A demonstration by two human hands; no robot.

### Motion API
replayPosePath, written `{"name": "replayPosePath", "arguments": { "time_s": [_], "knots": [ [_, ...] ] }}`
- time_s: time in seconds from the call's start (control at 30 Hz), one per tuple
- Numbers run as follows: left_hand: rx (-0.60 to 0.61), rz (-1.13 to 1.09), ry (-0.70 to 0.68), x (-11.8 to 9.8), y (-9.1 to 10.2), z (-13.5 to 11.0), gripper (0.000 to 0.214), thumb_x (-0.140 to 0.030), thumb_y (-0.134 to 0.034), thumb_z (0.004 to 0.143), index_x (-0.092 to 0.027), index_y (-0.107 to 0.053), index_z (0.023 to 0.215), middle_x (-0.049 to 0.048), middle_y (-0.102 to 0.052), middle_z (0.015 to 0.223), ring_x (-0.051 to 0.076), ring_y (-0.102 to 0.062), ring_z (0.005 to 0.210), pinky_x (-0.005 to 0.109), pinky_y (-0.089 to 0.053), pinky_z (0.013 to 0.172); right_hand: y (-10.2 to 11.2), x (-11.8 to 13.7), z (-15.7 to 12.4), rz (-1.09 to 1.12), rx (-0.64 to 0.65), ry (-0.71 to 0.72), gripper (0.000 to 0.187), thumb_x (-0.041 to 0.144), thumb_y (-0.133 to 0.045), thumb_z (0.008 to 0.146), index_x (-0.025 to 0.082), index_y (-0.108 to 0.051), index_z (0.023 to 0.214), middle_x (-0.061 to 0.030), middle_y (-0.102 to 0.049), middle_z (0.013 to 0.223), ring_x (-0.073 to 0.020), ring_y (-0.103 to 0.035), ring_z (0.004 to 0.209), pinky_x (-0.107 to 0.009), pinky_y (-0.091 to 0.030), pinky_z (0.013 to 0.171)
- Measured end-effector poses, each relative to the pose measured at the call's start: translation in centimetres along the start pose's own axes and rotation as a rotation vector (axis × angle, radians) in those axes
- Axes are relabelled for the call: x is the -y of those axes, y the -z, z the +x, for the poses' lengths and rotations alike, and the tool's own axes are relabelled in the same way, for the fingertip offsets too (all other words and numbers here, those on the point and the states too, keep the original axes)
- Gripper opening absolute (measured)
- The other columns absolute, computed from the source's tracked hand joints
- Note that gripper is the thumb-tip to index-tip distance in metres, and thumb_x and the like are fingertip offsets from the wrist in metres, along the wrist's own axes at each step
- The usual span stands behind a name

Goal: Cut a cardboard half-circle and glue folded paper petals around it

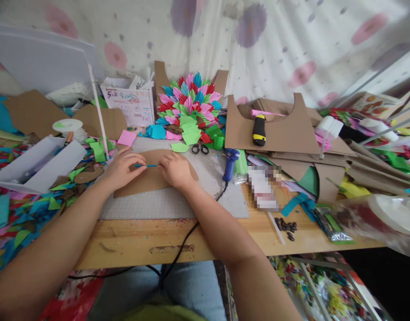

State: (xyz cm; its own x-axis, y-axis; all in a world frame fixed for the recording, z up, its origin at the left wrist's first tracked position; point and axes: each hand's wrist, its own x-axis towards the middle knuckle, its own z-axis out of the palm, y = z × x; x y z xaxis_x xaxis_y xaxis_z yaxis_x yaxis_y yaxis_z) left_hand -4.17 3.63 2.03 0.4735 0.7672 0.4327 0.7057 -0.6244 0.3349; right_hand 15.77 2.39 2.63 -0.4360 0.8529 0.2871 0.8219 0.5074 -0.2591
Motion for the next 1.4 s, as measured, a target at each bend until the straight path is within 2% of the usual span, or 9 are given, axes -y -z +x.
{"name": "replayPosePath", "arguments": {
  "time_s": [0.17,0.43,0.53,0.67,0.77,0.9,1.2,1.3,1.4],
  "knots": [
    [-0.017,-0.069,0.034,1.6,1.3,0.1,0.014,-0.033,-0.054,0.080,-0.023,-0.061,0.075,0.0015,-0.068,0.089,0.019,-0.059,0.092,0.042,-0.036,0.099,0.3,0.1,-0.3,-0.003,0.024,0.011,0.018,0.026,-0.047,0.089,0.018,-0.063,0.092,-0.0065,-0.062,0.094,-0.0184,-0.051,0.095,-0.028,-0.038,0.079],
    [-0.390,-0.254,0.416,2.6,1.2,-0.4,0.023,-0.035,-0.053,0.078,-0.022,-0.064,0.095,0.0035,-0.067,0.097,0.018,-0.061,0.087,0.033,-0.048,0.085,-0.3,0.8,-0.5,0.004,-0.010,-0.006,0.019,0.028,-0.045,0.090,0.018,-0.061,0.091,-0.0065,-0.062,0.095,-0.0178,-0.052,0.093,-0.027,-0.038,0.075],
    [-0.347,-0.513,0.525,1.5,0.6,0.0,0.035,-0.045,-0.048,0.081,-0.019,-0.065,0.098,0.0053,-0.069,0.090,0.017,-0.063,0.075,0.033,-0.051,0.075,-0.3,1.1,-0.6,0.019,-0.005,-0.011,0.018,0.027,-0.045,0.090,0.018,-0.061,0.091,-0.0063,-0.062,0.096,-0.0178,-0.053,0.093,-0.027,-0.038,0.073],
    [-0.194,-0.718,0.594,0.3,0.5,0.4,0.050,-0.061,-0.042,0.079,-0.018,-0.068,0.083,0.0067,-0.069,0.077,0.020,-0.063,0.072,0.032,-0.053,0.066,0.0,1.3,-0.6,0.033,0.001,-0.021,0.017,0.027,-0.046,0.089,0.019,-0.061,0.092,-0.0063,-0.062,0.095,-0.0179,-0.053,0.092,-0.027,-0.038,0.073],
    [-0.122,-0.710,0.592,-0.2,0.5,0.3,0.047,-0.062,-0.050,0.073,-0.018,-0.067,0.075,0.0051,-0.068,0.077,0.018,-0.061,0.068,0.031,-0.051,0.062,0.1,1.2,-0.7,0.045,-0.013,-0.013,0.017,0.027,-0.047,0.089,0.018,-0.061,0.093,-0.0060,-0.062,0.095,-0.0172,-0.053,0.090,-0.026,-0.037,0.072],
    [-0.165,-0.568,0.536,-0.6,0.3,0.2,0.033,-0.050,-0.063,0.066,-0.019,-0.066,0.076,0.0030,-0.068,0.078,0.017,-0.059,0.069,0.030,-0.049,0.067,-0.2,1.0,-0.8,0.040,-0.016,0.038,0.020,0.028,-0.044,0.091,0.019,-0.061,0.093,-0.0059,-0.061,0.097,-0.0167,-0.053,0.091,-0.026,-0.037,0.073],
    [-0.139,-0.486,0.450,-1.0,-0.5,0.1,0.022,-0.037,-0.057,0.071,-0.019,-0.064,0.083,0.0019,-0.067,0.085,0.014,-0.056,0.068,0.028,-0.044,0.065,-0.4,1.4,-1.0,0.047,0.068,0.310,0.025,0.028,-0.039,0.093,0.020,-0.062,0.097,-0.0059,-0.060,0.098,-0.0164,-0.051,0.094,-0.026,-0.037,0.075],
    [-0.145,-0.529,0.445,-1.0,-1.0,0.1,0.025,-0.037,-0.058,0.072,-0.019,-0.064,0.088,0.0025,-0.067,0.088,0.015,-0.058,0.072,0.028,-0.046,0.066,-0.5,1.6,-1.0,0.022,0.070,0.278,0.025,0.029,-0.039,0.093,0.021,-0.062,0.097,-0.0055,-0.061,0.099,-0.0165,-0.051,0.094,-0.026,-0.037,0.074],
    [-0.189,-0.536,0.480,-0.8,-1.1,0.2,0.030,-0.038,-0.059,0.073,-0.019,-0.063,0.095,0.0031,-0.066,0.089,0.015,-0.058,0.072,0.028,-0.048,0.066,-0.5,1.6,-0.9,0.001,0.042,0.109,0.022,0.028,-0.043,0.090,0.020,-0.063,0.096,-0.0057,-0.061,0.098,-0.0169,-0.053,0.091,-0.026,-0.037,0.071]
  ]
}}
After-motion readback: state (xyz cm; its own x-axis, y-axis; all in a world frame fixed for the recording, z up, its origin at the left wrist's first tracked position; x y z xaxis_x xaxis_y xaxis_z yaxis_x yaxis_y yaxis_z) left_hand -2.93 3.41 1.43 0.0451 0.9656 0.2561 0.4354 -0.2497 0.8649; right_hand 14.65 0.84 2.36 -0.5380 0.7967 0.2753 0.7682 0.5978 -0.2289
